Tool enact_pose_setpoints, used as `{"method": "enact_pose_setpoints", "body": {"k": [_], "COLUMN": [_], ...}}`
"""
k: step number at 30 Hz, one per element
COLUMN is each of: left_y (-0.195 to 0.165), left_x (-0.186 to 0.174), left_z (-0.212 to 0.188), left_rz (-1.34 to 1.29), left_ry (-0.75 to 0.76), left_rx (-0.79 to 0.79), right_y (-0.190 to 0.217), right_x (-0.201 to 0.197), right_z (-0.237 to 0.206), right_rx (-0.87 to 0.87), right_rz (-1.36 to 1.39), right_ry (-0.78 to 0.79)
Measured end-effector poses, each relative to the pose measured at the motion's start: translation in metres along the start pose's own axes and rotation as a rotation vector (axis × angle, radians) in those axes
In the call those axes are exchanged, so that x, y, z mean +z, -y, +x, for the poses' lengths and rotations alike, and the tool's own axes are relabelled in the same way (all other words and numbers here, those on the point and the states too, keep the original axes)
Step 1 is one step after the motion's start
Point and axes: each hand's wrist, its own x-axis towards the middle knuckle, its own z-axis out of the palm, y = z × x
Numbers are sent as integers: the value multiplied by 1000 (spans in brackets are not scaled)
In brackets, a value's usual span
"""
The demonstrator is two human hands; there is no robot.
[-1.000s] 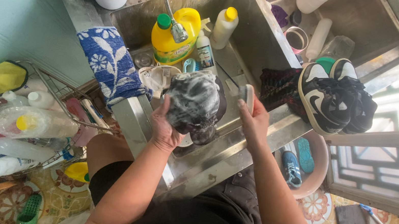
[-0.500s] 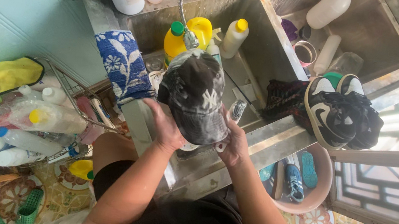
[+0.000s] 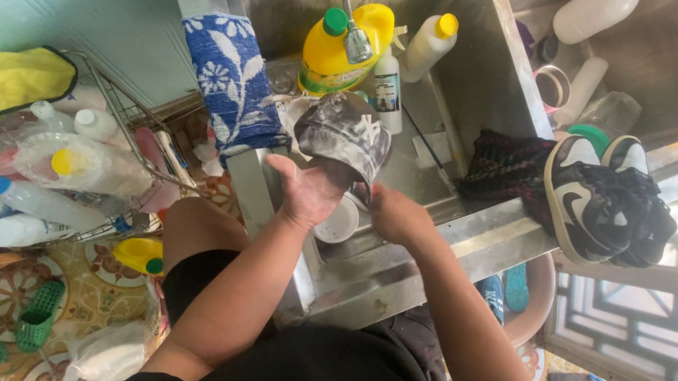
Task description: The person washes baseball caps at a utility sink. They scrub a black cap with an orange sponge, scrub it with a brush, rinse it under the tap, set it in a basin, then scrub a white cap with the sponge, turning it to clean different areas.
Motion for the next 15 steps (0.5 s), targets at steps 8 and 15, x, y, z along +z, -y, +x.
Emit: {"method": "enact_pose_setpoints", "body": {"k": [8,15], "left_y": [-23,-18], "left_x": [44,54], "left_z": [18,14], "left_rz": [-181,-327], "left_ry": [-141,16], "left_rx": [199,116], "right_y": [69,57], "right_x": [51,75], "right_z": [69,77], "right_rx": [-377,-798], "right_rz": [-601,-662], "right_ry": [249,214]}}
